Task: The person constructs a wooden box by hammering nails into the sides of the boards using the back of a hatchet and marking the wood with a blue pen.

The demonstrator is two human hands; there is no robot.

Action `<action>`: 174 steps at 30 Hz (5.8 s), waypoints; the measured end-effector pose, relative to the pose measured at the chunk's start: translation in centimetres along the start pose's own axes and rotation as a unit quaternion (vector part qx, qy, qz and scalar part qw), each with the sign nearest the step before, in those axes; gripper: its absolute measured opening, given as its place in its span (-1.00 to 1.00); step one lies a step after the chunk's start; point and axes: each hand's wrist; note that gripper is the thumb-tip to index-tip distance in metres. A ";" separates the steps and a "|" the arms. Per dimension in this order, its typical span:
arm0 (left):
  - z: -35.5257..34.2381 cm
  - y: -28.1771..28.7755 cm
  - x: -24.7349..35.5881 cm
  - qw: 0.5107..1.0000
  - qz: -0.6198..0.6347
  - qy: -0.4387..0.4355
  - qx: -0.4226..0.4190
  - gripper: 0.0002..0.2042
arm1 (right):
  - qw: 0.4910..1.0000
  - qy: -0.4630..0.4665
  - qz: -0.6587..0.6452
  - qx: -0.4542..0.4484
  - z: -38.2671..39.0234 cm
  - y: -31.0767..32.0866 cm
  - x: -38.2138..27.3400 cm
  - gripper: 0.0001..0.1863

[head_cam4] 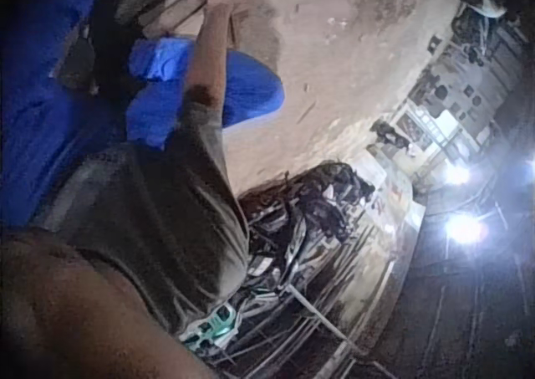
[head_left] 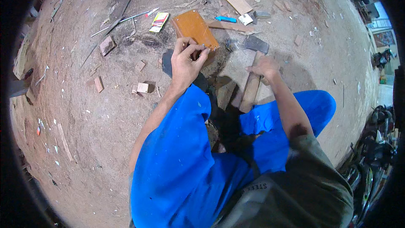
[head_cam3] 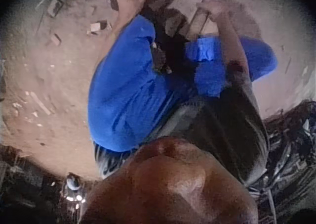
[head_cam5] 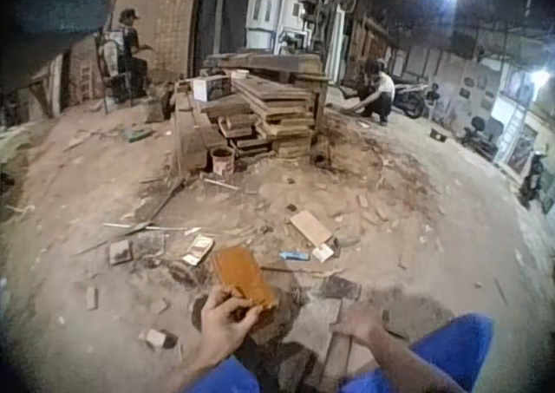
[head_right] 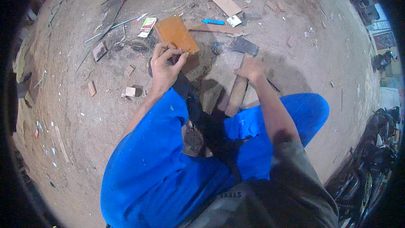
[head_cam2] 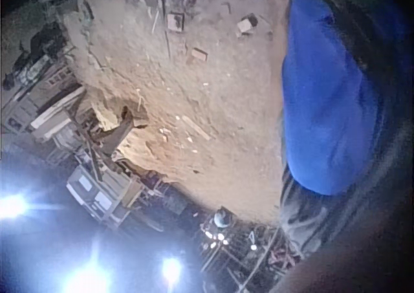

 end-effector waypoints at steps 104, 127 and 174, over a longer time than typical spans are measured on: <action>-0.7 -0.5 0.6 0.990 -0.090 -0.095 -0.045 -0.83 | 0.857 0.099 -0.500 -0.079 12.1 18.4 -6.7 -0.37; -0.3 -0.5 -0.5 0.995 -0.042 -0.093 -0.021 -0.85 | 0.866 0.094 -0.489 -0.041 12.4 20.6 -9.5 -0.34; -0.1 -0.4 -0.9 0.999 -0.008 -0.027 -0.024 -0.58 | 0.898 0.054 -0.432 -0.055 13.5 17.4 -10.2 -0.30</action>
Point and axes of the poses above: each hand's wrist, its own z-axis away from the middle knuckle, its own y-axis out of the back of the hand, x = y × z, and after that the axes turned 13 degrees about x, right-handed
